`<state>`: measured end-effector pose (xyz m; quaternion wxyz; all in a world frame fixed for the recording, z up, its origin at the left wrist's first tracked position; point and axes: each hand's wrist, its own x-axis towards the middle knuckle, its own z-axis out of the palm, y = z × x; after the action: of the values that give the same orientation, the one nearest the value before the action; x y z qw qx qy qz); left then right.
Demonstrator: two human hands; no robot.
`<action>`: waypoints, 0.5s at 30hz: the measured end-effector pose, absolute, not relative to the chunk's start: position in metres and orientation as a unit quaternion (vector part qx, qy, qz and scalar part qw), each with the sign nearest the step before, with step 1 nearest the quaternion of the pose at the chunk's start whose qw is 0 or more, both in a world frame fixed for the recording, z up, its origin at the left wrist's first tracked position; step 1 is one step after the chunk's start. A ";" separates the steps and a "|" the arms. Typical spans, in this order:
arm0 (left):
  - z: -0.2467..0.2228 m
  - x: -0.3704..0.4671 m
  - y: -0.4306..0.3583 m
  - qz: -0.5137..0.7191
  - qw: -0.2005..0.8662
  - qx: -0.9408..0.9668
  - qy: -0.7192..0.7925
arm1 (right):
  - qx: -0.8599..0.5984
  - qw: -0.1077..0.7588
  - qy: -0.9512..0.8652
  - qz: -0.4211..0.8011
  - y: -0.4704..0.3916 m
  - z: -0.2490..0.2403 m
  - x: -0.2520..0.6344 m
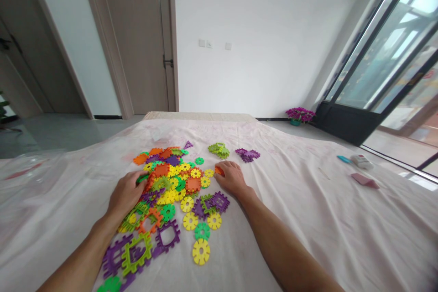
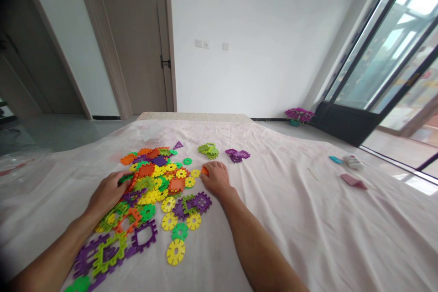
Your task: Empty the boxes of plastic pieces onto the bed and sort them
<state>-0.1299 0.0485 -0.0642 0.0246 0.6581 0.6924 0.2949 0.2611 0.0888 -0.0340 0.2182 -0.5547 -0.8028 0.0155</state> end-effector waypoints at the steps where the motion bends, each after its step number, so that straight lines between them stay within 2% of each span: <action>1: -0.064 -0.130 0.048 0.294 0.026 0.658 0.693 | -0.564 0.219 -0.796 0.008 0.089 -0.034 0.261; 5: -0.063 -0.129 0.047 0.292 0.032 0.659 0.693 | -0.548 0.217 -0.808 -0.013 0.087 -0.031 0.259; 15: -0.065 -0.131 0.049 0.294 0.024 0.659 0.692 | -0.429 0.210 -0.878 0.024 0.083 -0.028 0.249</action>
<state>-0.1309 0.0488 -0.0654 0.0236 0.6589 0.6921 0.2938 0.2488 0.0828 -0.0283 0.2097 -0.4287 -0.8784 0.0243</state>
